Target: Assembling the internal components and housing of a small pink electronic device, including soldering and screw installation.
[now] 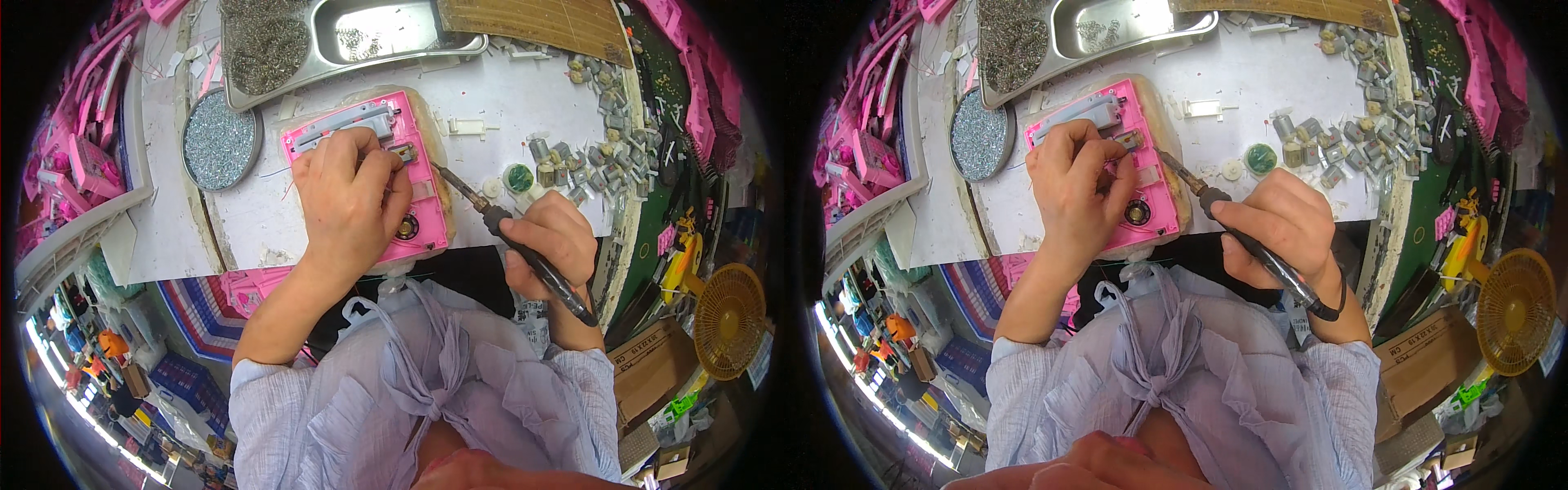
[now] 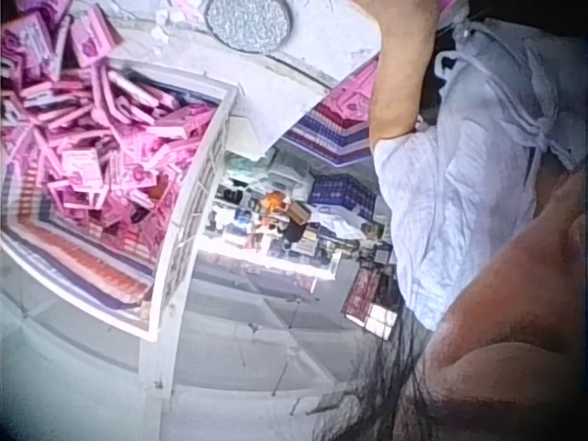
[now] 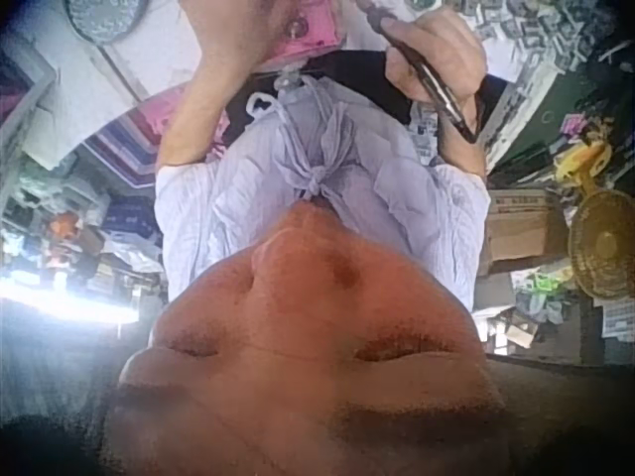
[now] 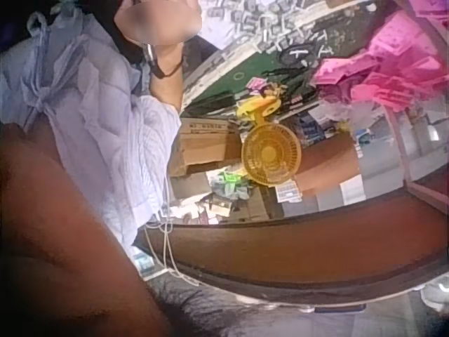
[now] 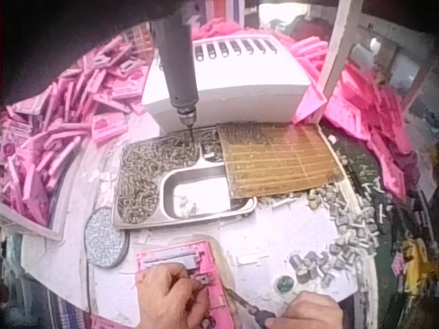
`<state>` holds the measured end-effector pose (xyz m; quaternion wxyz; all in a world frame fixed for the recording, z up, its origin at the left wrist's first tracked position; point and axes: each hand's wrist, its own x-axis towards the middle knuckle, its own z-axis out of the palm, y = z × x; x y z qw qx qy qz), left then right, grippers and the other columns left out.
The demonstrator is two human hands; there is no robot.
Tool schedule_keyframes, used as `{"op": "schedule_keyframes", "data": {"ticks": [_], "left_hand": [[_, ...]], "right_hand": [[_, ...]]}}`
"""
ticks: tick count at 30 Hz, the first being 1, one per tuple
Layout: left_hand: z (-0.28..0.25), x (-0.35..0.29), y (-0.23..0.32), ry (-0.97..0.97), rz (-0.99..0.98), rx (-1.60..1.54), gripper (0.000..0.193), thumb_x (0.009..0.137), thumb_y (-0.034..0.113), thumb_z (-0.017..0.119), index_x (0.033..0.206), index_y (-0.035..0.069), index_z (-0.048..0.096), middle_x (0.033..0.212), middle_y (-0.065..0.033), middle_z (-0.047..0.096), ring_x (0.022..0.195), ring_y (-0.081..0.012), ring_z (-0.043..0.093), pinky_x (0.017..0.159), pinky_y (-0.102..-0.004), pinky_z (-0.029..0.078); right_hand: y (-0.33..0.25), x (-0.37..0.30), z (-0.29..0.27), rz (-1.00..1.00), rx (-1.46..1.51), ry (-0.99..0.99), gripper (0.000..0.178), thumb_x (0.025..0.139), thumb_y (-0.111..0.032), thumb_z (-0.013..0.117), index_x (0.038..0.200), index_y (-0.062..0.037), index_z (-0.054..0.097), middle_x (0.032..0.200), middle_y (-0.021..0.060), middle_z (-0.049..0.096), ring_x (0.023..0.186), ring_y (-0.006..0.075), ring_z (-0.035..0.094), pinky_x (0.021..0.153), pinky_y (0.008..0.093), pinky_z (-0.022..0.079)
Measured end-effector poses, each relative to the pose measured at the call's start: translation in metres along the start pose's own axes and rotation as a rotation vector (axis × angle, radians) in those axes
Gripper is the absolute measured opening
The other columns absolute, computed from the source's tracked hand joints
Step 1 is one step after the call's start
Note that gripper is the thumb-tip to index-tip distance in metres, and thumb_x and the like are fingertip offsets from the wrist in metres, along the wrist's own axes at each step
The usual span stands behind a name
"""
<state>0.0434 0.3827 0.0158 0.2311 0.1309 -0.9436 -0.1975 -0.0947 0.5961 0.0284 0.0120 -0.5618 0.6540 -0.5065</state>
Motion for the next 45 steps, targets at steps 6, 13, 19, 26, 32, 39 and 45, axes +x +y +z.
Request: {"op": "schedule_keyframes", "data": {"ticks": [6, 13, 19, 26, 32, 39, 45], "left_hand": [[-0.016, -0.008, 0.001, 0.036, 0.023, -0.025, 0.035, 0.07, 0.012, 0.085, 0.1, 0.007, 0.068, 0.106, -0.0105, 0.059, 0.091, -0.0261, 0.059, 0.084, -0.0399, 0.043], [-0.067, -0.03, -0.055, -0.227, -0.331, 0.014, 0.037, 0.086, 0.018, 0.079, 0.118, 0.006, 0.066, 0.093, -0.0132, 0.067, 0.082, -0.0287, 0.067, 0.071, -0.0397, 0.053], [-0.077, -0.031, -0.049, -0.14, -0.121, 0.158, 0.009, 0.086, 0.007, 0.077, 0.093, 0.003, 0.072, 0.084, -0.0103, 0.063, 0.074, -0.0275, 0.065, 0.066, -0.0354, 0.052], [-0.035, -0.012, -0.04, 0.181, -0.233, -0.482, 0.014, 0.084, 0.002, 0.08, 0.097, 0.002, 0.074, 0.096, -0.0102, 0.074, 0.072, -0.0124, 0.07, 0.058, -0.0259, 0.053], [-0.025, -0.011, -0.031, 0.143, -0.656, -1.134, 0.011, 0.093, -0.001, 0.073, 0.102, -0.007, 0.07, 0.093, -0.0073, 0.073, 0.077, -0.0106, 0.071, 0.068, -0.0228, 0.058], [-0.026, -0.014, -0.038, 0.078, -0.63, -1.103, 0.013, 0.095, 0.002, 0.072, 0.105, -0.006, 0.071, 0.09, -0.006, 0.073, 0.08, -0.009, 0.07, 0.071, -0.0215, 0.057], [-0.036, -0.014, -0.045, -0.009, -0.657, -1.062, 0.013, 0.094, 0.004, 0.074, 0.104, -0.004, 0.073, 0.085, -0.0028, 0.071, 0.071, -0.0041, 0.062, 0.063, -0.0198, 0.05]], "right_hand": [[0.001, 0.0, -0.001, 0.0, 0.005, 0.003, 0.03, 0.071, -0.003, 0.074, 0.1, 0.0006, 0.073, 0.07, 0.0079, 0.06, 0.057, 0.0233, 0.054, 0.051, 0.0332, 0.042], [0.007, 0.006, 0.001, -0.013, -0.015, 0.058, 0.026, 0.077, -0.006, 0.072, 0.102, 0.0016, 0.072, 0.068, 0.0089, 0.058, 0.056, 0.0241, 0.054, 0.053, 0.0338, 0.043], [0.004, 0.02, 0.008, -0.052, -0.004, 0.067, 0.026, 0.081, -0.008, 0.072, 0.105, 0.0027, 0.071, 0.069, 0.0097, 0.059, 0.058, 0.0242, 0.056, 0.054, 0.0332, 0.043], [-0.015, 0.034, 0.038, 0.261, 0.264, 0.139, 0.037, 0.087, -0.005, 0.072, 0.123, 0.003, 0.067, 0.084, 0.0126, 0.069, 0.072, 0.0213, 0.066, 0.067, 0.0318, 0.053], [-0.013, 0.082, 0.073, 0.286, 0.23, -0.072, 0.049, 0.089, 0.001, 0.073, 0.137, 0.0002, 0.059, 0.107, 0.0122, 0.071, 0.098, 0.0188, 0.07, 0.088, 0.0335, 0.056], [-0.004, 0.103, 0.113, 0.23, 0.376, 0.046, 0.052, 0.083, 0.007, 0.071, 0.132, -0.0071, 0.065, 0.1, 0.0112, 0.067, 0.087, 0.0207, 0.068, 0.077, 0.0307, 0.056], [0.001, 0.098, 0.111, 0.241, 0.271, -0.01, 0.055, 0.085, 0.009, 0.073, 0.136, -0.0043, 0.061, 0.104, 0.0098, 0.067, 0.093, 0.0172, 0.069, 0.083, 0.0293, 0.057]]}}
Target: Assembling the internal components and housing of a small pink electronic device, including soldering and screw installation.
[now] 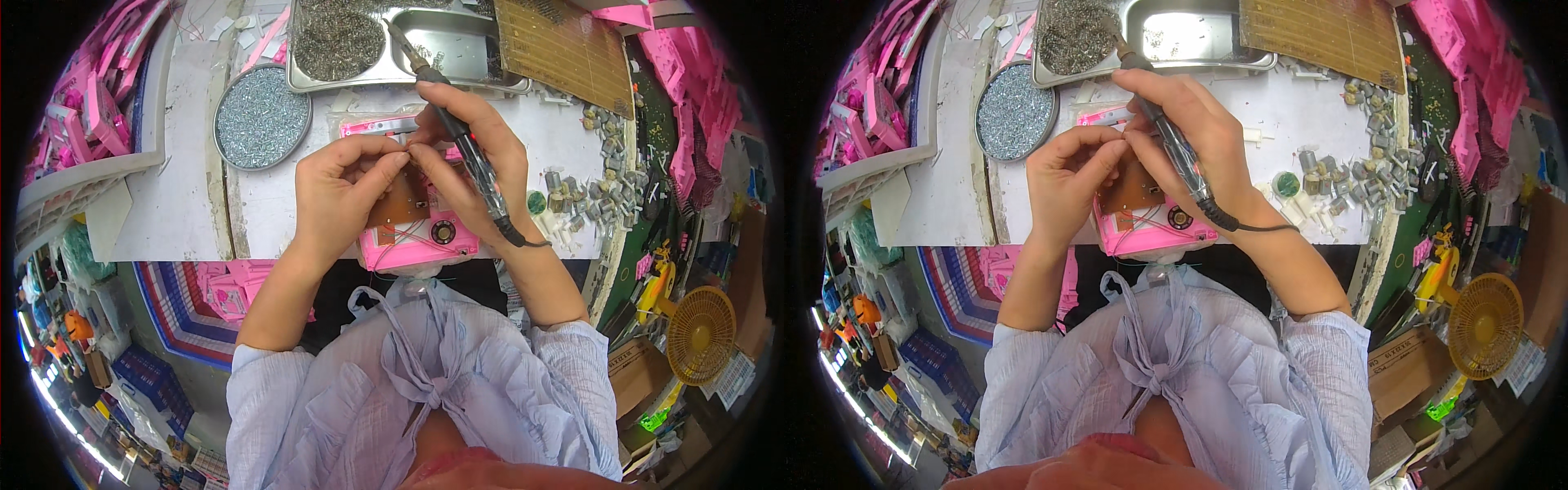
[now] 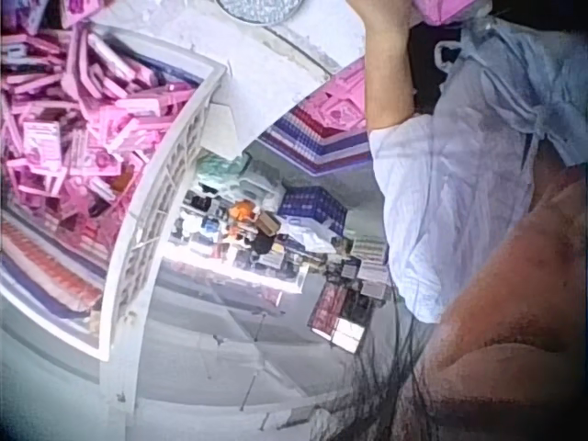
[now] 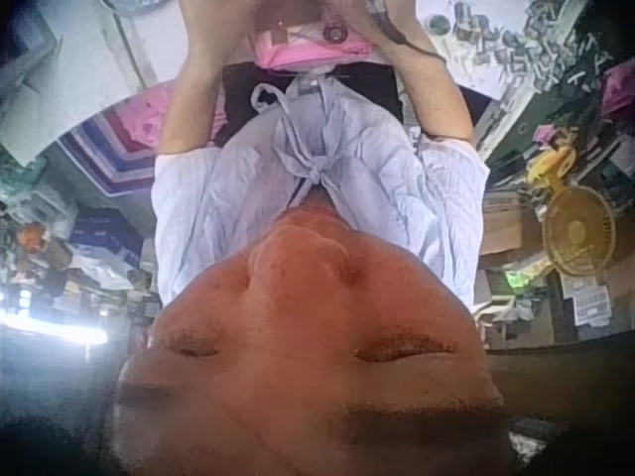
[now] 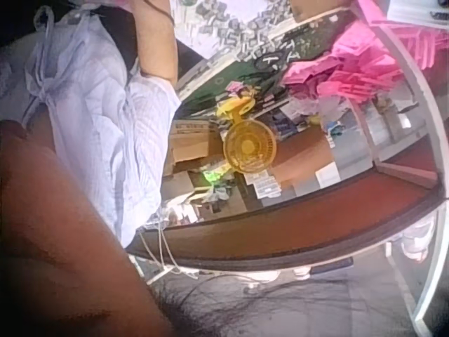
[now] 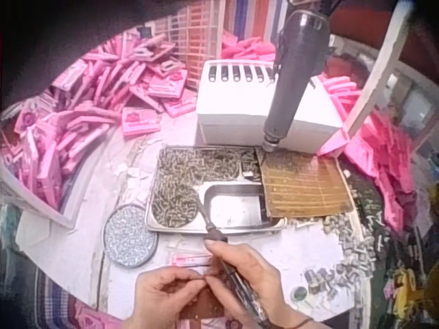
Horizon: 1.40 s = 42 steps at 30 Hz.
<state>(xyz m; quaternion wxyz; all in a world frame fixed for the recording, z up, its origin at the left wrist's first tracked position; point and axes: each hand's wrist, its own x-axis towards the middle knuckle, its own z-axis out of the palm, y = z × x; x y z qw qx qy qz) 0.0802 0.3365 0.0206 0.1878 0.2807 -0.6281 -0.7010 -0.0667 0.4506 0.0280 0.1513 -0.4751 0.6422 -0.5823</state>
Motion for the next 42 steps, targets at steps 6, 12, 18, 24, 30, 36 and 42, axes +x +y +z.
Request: {"op": "schedule_keyframes", "data": {"ticks": [6, 12, 18, 24, 30, 36, 42], "left_hand": [[0.0, 0.002, -0.006, 0.002, 0.049, 0.012, 0.008, 0.092, 0.004, 0.075, 0.098, -0.002, 0.073, 0.09, -0.0009, 0.066, 0.072, -0.0037, 0.059, 0.061, -0.0202, 0.047], [0.009, 0.008, 0.0, 0.053, 0.484, 0.61, 0.011, 0.082, 0.004, 0.079, 0.085, -0.001, 0.07, 0.101, -0.0086, 0.059, 0.069, -0.0136, 0.062, 0.061, -0.0278, 0.051], [0.016, 0.007, -0.014, 0.102, 0.522, 0.665, 0.011, 0.079, 0.002, 0.079, 0.081, 0.0, 0.068, 0.1, -0.0095, 0.059, 0.073, -0.0195, 0.064, 0.063, -0.0317, 0.054], [0.014, 0.006, -0.017, 0.117, 0.555, 0.708, 0.012, 0.078, 0.001, 0.079, 0.081, 0.0, 0.068, 0.104, -0.0111, 0.058, 0.074, -0.0214, 0.065, 0.063, -0.0323, 0.055], [0.016, 0.002, -0.02, 0.162, 0.5, 0.664, 0.009, 0.08, 0.001, 0.079, 0.083, 0.001, 0.071, 0.105, -0.0078, 0.056, 0.078, -0.0143, 0.059, 0.064, -0.0256, 0.049], [0.015, 0.004, -0.022, 0.158, 0.573, 0.711, 0.012, 0.078, 0.0, 0.078, 0.083, 0.0, 0.068, 0.106, -0.012, 0.057, 0.075, -0.0198, 0.065, 0.061, -0.0301, 0.056], [0.015, 0.005, -0.022, 0.165, 0.612, 0.709, 0.012, 0.077, 0.0, 0.079, 0.081, 0.0, 0.067, 0.104, -0.0116, 0.057, 0.074, -0.0196, 0.064, 0.06, -0.0302, 0.055]], "right_hand": [[0.002, -0.005, 0.001, -0.199, -0.196, 0.042, 0.056, 0.078, 0.009, 0.076, 0.13, -0.0102, 0.067, 0.095, 0.0113, 0.067, 0.081, 0.0252, 0.066, 0.073, 0.0334, 0.055], [0.001, -0.019, -0.044, -0.339, -0.291, 0.118, 0.05, 0.071, -0.004, 0.086, 0.118, -0.0027, 0.072, 0.083, 0.0078, 0.066, 0.071, 0.022, 0.059, 0.061, 0.0311, 0.046], [-0.009, -0.05, -0.07, -0.215, -0.207, 0.085, 0.036, 0.083, -0.009, 0.081, 0.114, 0.0025, 0.068, 0.076, 0.0101, 0.066, 0.058, 0.0198, 0.057, 0.053, 0.03, 0.044], [-0.008, -0.052, -0.072, -0.312, -0.225, -0.097, 0.031, 0.08, -0.005, 0.077, 0.109, -0.0003, 0.068, 0.067, 0.0069, 0.063, 0.053, 0.0201, 0.056, 0.049, 0.0312, 0.043], [-0.001, -0.055, -0.063, -0.329, -0.211, -0.117, 0.035, 0.072, 0.0, 0.076, 0.106, -0.0019, 0.07, 0.063, 0.0052, 0.057, 0.052, 0.021, 0.055, 0.048, 0.032, 0.042], [0.002, -0.053, -0.061, -0.344, -0.254, -0.107, 0.036, 0.071, 0.0, 0.076, 0.107, -0.0026, 0.07, 0.061, 0.0047, 0.055, 0.051, 0.0209, 0.054, 0.048, 0.0319, 0.042], [0.002, -0.052, -0.059, -0.35, -0.254, -0.113, 0.035, 0.073, -0.001, 0.077, 0.107, -0.0026, 0.07, 0.062, 0.0048, 0.055, 0.05, 0.0212, 0.054, 0.048, 0.0322, 0.041]]}}
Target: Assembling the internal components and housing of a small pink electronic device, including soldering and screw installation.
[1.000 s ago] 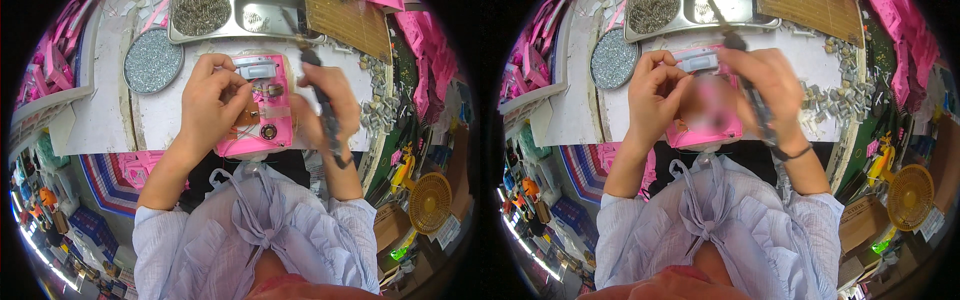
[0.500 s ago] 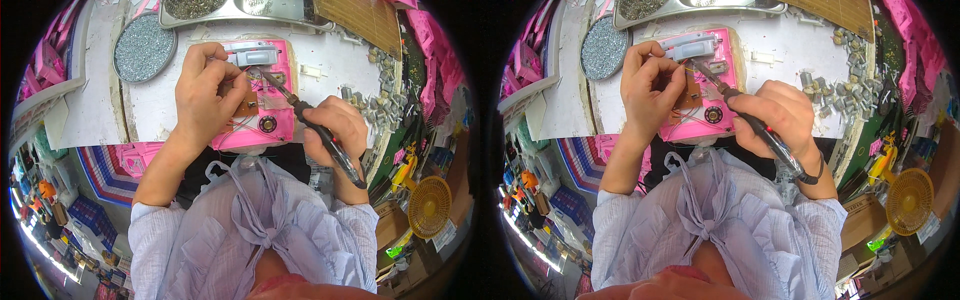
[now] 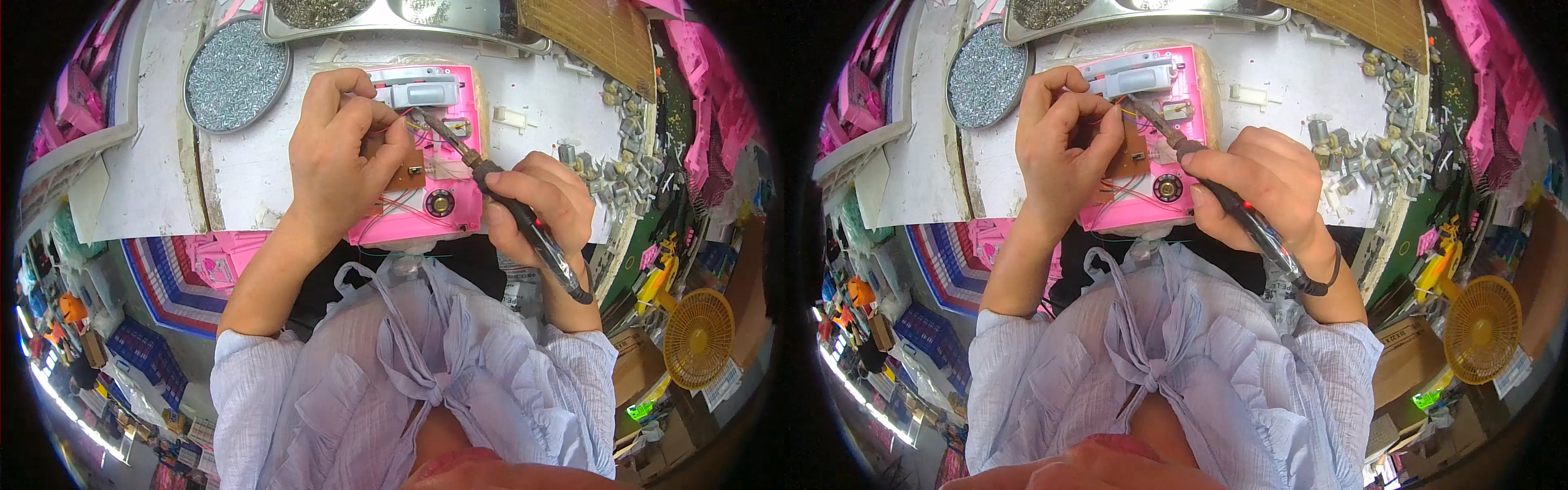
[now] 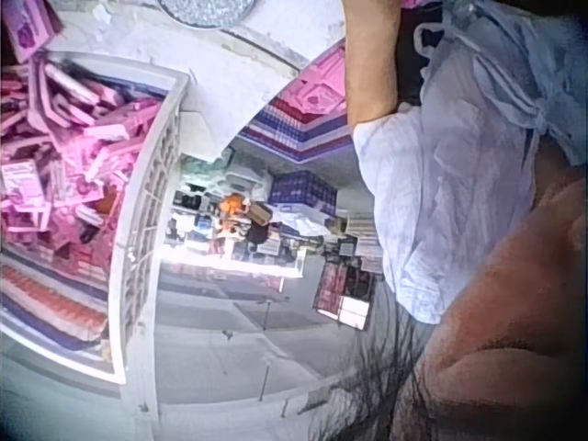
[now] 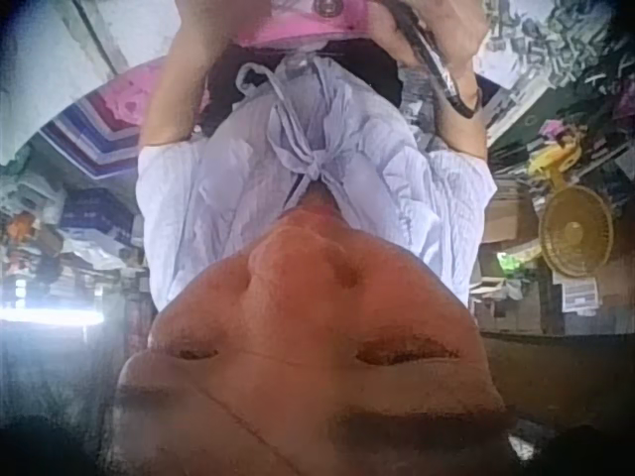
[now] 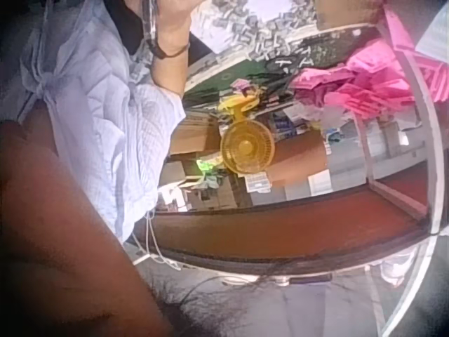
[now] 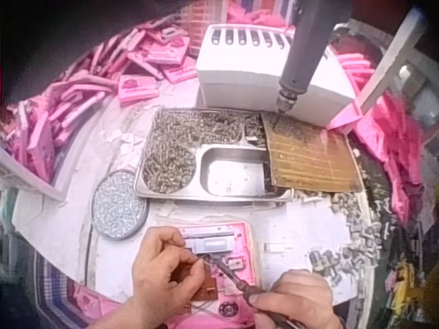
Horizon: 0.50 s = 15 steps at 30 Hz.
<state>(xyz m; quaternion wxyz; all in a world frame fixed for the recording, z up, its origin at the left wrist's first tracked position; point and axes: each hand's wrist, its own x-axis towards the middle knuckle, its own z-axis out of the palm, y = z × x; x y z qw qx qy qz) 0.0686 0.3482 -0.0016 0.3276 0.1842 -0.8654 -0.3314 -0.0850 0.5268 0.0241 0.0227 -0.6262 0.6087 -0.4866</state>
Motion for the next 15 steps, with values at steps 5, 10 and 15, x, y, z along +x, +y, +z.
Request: {"op": "schedule_keyframes", "data": {"ticks": [5, 10, 15], "left_hand": [[0.0006, -0.0008, 0.0004, 0.006, -0.02, -0.013, 0.012, 0.077, 0.0, 0.079, 0.082, 0.0, 0.068, 0.103, -0.0107, 0.057, 0.075, -0.0184, 0.062, 0.061, -0.029, 0.053], [0.0009, -0.0003, 0.0004, 0.016, -0.009, 0.006, 0.013, 0.076, 0.0, 0.079, 0.08, 0.0, 0.066, 0.103, -0.0119, 0.058, 0.074, -0.0206, 0.063, 0.06, -0.0316, 0.055], [0.0021, -0.001, 0.0, 0.017, -0.021, 0.011, 0.013, 0.075, 0.0, 0.079, 0.079, 0.001, 0.066, 0.103, -0.0117, 0.058, 0.077, -0.0218, 0.063, 0.062, -0.0326, 0.055]], "right_hand": [[0.0016, 0.0002, 0.0017, -0.015, -0.001, 0.005, 0.034, 0.074, -0.002, 0.077, 0.108, -0.003, 0.07, 0.062, 0.0045, 0.055, 0.051, 0.0212, 0.054, 0.048, 0.0325, 0.041], [0.0035, 0.0015, -0.0008, -0.032, -0.014, -0.025, 0.032, 0.074, -0.002, 0.078, 0.105, -0.0034, 0.07, 0.062, 0.0046, 0.055, 0.051, 0.0212, 0.054, 0.048, 0.0323, 0.041], [0.0027, 0.0006, -0.0071, -0.023, -0.001, -0.035, 0.03, 0.073, -0.002, 0.078, 0.102, -0.0034, 0.071, 0.061, 0.0045, 0.055, 0.051, 0.0211, 0.054, 0.048, 0.0321, 0.041]]}}
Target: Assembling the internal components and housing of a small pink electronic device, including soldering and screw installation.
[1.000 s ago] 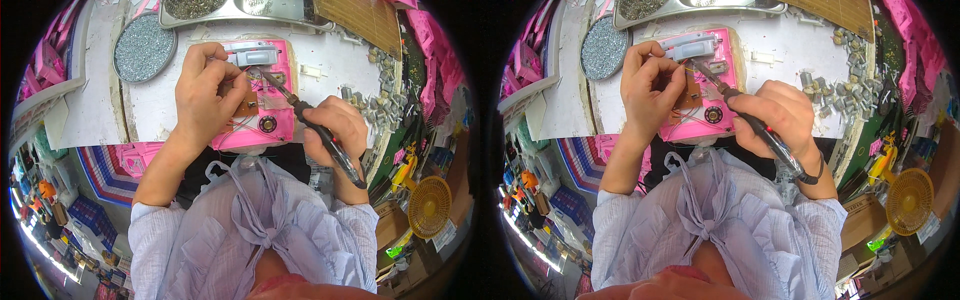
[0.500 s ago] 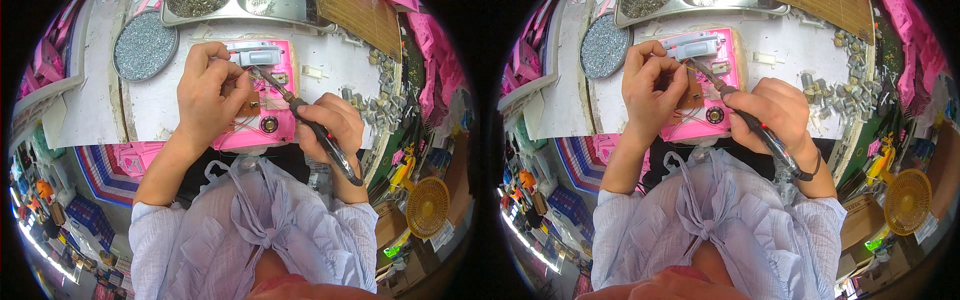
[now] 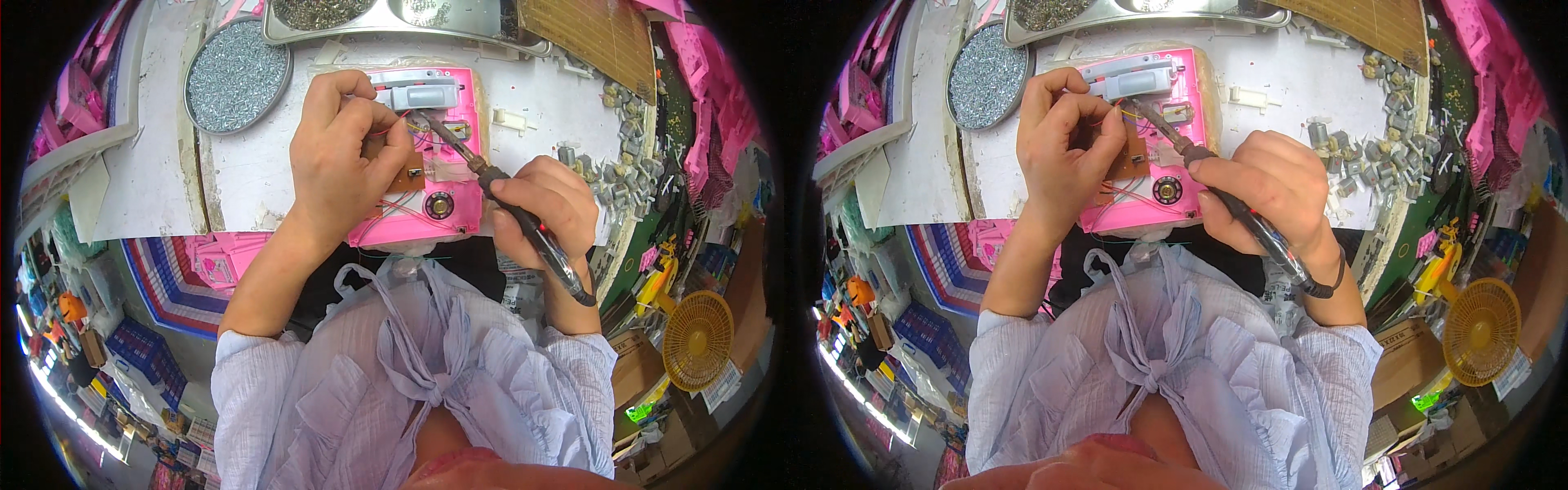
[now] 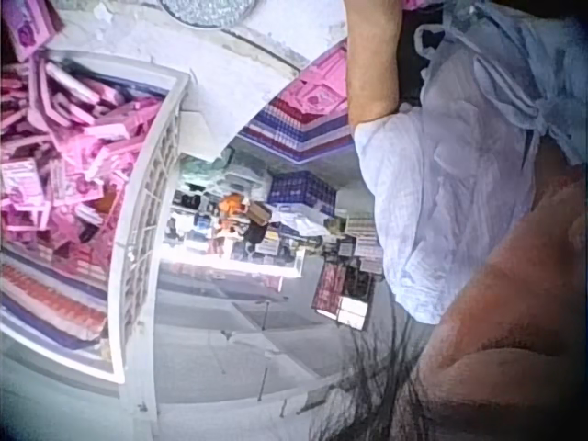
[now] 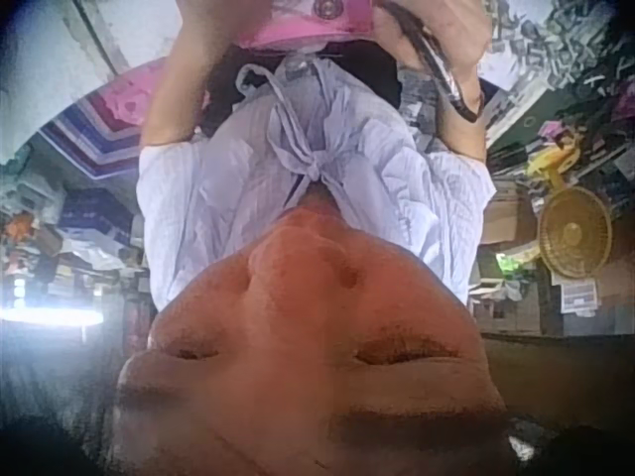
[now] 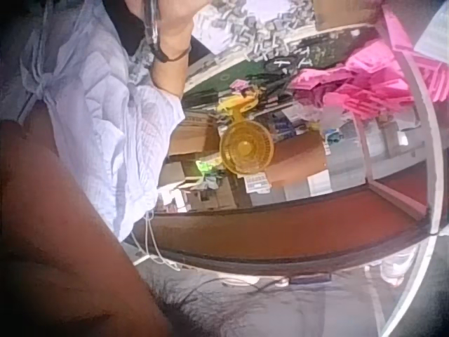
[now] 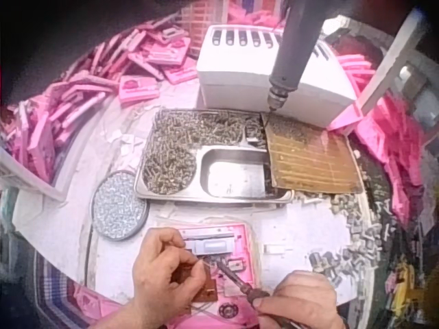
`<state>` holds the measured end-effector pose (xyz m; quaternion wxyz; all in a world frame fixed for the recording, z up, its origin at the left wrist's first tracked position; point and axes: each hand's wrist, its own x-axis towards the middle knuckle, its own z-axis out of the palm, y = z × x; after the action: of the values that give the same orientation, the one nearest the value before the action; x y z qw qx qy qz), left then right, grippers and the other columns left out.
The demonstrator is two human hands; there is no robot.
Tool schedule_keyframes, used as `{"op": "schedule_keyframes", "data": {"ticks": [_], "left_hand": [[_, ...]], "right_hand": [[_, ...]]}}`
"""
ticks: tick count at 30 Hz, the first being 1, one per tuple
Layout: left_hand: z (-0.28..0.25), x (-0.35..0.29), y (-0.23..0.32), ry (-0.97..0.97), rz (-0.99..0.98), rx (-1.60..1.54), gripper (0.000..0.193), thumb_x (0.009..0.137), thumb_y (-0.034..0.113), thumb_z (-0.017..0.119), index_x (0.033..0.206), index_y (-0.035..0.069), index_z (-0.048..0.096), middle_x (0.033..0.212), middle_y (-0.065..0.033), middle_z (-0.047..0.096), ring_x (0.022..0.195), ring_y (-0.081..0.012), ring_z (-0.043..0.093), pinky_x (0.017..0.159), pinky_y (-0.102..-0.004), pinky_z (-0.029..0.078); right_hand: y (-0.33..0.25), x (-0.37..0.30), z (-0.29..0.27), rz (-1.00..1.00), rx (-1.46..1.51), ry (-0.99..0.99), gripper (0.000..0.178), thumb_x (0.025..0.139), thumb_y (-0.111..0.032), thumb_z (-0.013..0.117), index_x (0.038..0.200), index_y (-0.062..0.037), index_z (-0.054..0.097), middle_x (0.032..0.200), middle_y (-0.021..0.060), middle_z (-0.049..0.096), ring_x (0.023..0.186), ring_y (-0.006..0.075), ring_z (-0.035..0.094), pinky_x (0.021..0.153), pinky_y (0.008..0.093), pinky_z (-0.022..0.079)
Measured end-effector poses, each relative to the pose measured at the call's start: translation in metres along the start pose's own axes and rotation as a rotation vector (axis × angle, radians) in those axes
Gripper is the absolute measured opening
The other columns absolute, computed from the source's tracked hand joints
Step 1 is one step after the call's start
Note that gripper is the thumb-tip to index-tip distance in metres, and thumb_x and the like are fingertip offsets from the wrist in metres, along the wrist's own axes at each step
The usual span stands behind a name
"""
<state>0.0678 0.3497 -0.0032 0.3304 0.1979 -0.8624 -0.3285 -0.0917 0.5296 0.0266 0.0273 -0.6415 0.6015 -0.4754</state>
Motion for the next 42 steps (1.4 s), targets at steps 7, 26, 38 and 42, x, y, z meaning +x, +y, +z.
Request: {"op": "schedule_keyframes", "data": {"ticks": [7, 26, 38, 42], "left_hand": [[0.0, 0.001, 0.001, 0.0, -0.002, 0.018, 0.014, 0.075, 0.001, 0.079, 0.081, 0.002, 0.066, 0.103, -0.0115, 0.058, 0.077, -0.022, 0.063, 0.061, -0.0323, 0.054], [0.0, 0.001, 0.003, -0.002, -0.018, 0.016, 0.015, 0.075, 0.001, 0.079, 0.082, 0.003, 0.067, 0.101, -0.0113, 0.058, 0.076, -0.0226, 0.063, 0.062, -0.0333, 0.054], [0.001, 0.001, 0.0, 0.018, 0.045, 0.045, 0.016, 0.074, 0.0, 0.079, 0.083, 0.002, 0.065, 0.103, -0.0126, 0.058, 0.079, -0.0244, 0.063, 0.063, -0.0339, 0.053], [0.001, 0.0, 0.001, 0.014, 0.042, 0.049, 0.016, 0.075, 0.0, 0.078, 0.084, 0.002, 0.065, 0.105, -0.0126, 0.058, 0.077, -0.0242, 0.063, 0.062, -0.0346, 0.053]], "right_hand": [[0.002, 0.0, -0.001, 0.03, 0.029, 0.009, 0.03, 0.073, -0.001, 0.077, 0.102, -0.0026, 0.071, 0.061, 0.0045, 0.056, 0.051, 0.0208, 0.053, 0.048, 0.0321, 0.04], [0.006, 0.007, 0.002, 0.024, 0.007, -0.09, 0.024, 0.078, -0.001, 0.073, 0.102, 0.0025, 0.068, 0.07, 0.0109, 0.066, 0.055, 0.0221, 0.06, 0.05, 0.0329, 0.045], [0.008, 0.008, 0.006, 0.018, -0.005, -0.011, 0.033, 0.07, 0.0, 0.078, 0.103, -0.0045, 0.072, 0.06, 0.0041, 0.054, 0.05, 0.0211, 0.054, 0.048, 0.0325, 0.041], [0.009, 0.008, 0.002, 0.02, 0.014, -0.034, 0.034, 0.071, -0.001, 0.078, 0.104, -0.0046, 0.072, 0.061, 0.0041, 0.055, 0.051, 0.0211, 0.054, 0.048, 0.0325, 0.042]]}}
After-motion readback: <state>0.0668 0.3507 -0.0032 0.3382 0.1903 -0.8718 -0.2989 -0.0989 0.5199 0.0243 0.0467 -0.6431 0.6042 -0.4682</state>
